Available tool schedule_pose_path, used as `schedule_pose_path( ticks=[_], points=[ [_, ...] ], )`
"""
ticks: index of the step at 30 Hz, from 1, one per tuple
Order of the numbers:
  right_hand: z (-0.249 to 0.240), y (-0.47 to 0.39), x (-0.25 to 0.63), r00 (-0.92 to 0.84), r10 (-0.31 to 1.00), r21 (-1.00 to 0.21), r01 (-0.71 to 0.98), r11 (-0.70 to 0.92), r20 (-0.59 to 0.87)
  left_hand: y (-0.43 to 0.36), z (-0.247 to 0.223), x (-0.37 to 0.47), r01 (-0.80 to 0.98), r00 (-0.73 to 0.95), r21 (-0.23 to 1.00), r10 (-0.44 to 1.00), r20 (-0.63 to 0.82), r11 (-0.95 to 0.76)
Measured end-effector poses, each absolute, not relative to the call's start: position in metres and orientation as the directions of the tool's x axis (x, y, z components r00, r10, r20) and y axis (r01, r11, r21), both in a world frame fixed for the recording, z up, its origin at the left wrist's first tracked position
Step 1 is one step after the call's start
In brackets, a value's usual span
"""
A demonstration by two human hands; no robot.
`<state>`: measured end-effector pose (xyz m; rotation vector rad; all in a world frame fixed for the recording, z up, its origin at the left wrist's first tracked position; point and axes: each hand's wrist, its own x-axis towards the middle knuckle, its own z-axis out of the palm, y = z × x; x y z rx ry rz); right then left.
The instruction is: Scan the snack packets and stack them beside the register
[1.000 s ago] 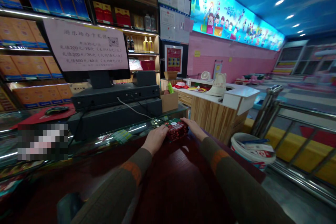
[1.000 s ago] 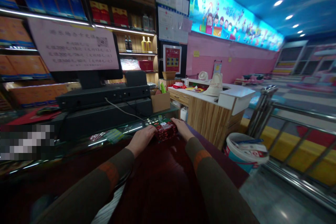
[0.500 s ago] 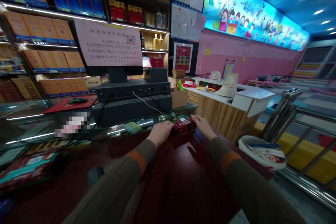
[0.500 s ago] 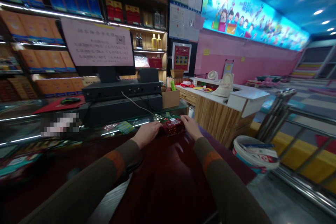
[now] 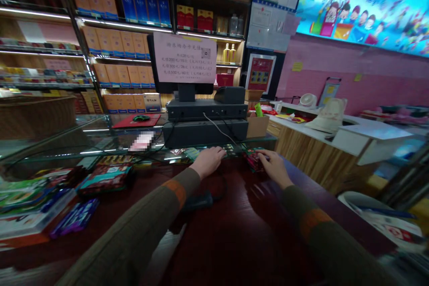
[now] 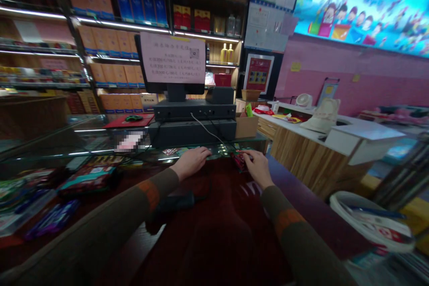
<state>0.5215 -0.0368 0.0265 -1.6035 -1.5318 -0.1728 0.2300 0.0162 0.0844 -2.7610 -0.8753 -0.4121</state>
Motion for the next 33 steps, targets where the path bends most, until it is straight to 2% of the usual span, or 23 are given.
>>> schedule_pose_path(
  ticks=[11,26,33],
  points=[
    [0.026,-0.02,0.431,0.064,0.767,-0.497,0.795,0.348,0.639,0.017,0.08,0.129,0.701,0.677,-0.098,0.616,0.401,-0.706],
    [0.036,-0.005,0.296,-0.149,0.854,-0.533,0.724,0.438,0.499,0.004,0.06,-0.011,0.861,0.468,-0.039,0.759,0.454,-0.507],
    [0.04,-0.002,0.248,-0.255,0.86,-0.534,0.696,0.48,0.442,-0.009,0.056,-0.06,0.914,0.331,0.049,0.81,0.485,-0.403]
  ],
)
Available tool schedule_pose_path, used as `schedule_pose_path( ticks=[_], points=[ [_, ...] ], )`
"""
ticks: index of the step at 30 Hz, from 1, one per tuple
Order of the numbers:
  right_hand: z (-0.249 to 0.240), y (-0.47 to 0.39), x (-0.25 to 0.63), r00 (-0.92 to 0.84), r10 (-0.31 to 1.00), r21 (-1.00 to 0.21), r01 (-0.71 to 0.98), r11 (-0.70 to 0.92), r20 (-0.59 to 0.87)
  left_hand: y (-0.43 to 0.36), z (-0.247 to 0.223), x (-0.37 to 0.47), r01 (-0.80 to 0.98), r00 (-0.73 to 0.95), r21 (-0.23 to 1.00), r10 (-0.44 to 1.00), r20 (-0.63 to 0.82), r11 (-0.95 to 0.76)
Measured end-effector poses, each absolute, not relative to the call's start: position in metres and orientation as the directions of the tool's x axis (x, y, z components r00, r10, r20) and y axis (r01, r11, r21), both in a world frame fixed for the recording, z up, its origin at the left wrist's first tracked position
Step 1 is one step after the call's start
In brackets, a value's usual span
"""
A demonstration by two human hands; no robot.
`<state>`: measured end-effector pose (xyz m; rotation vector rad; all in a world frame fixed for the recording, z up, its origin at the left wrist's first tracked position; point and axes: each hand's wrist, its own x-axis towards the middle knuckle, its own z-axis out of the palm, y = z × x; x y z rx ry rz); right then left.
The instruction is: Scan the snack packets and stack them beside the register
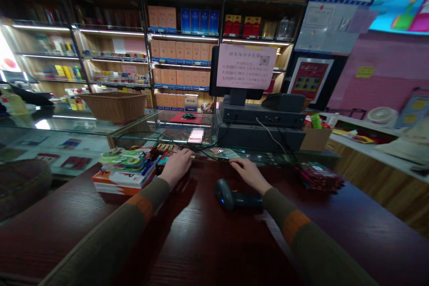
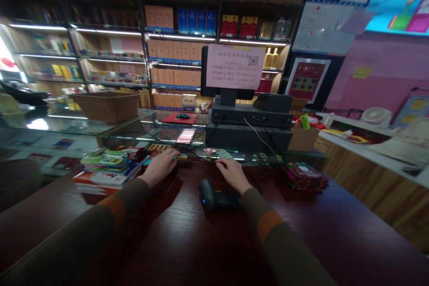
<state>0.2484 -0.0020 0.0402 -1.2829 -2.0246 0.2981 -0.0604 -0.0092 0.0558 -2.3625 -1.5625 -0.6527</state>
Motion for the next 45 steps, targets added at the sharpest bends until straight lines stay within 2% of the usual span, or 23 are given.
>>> schedule_pose_path(
  ticks=[15,20,30,40,45],
  points=[
    [0.061,0.003,0.156,-0.434,0.841,-0.559,0.629,0.54,0.324,-0.011,0.036,-0.12,0.912,0.154,0.242,0.823,0.547,-0.332],
    [0.06,0.011,0.13,-0.441,0.845,-0.584,0.615,0.53,0.302,-0.005,0.032,-0.125,0.899,0.118,0.288,0.815,0.567,-0.331],
    [0.04,0.024,0.075,-0.361,0.907,-0.761,0.52,0.388,0.215,0.009,0.029,-0.119,0.944,0.034,0.271,0.875,0.483,-0.187],
    [0.022,0.032,0.05,-0.316,0.93,-0.831,0.453,0.323,0.189,0.023,0.021,-0.11,0.944,-0.116,0.33,0.918,0.379,-0.016],
    [0.024,0.033,0.049,-0.337,0.925,-0.835,0.449,0.32,0.173,0.026,0.023,-0.112,0.917,-0.146,0.399,0.926,0.349,-0.006]
  ],
)
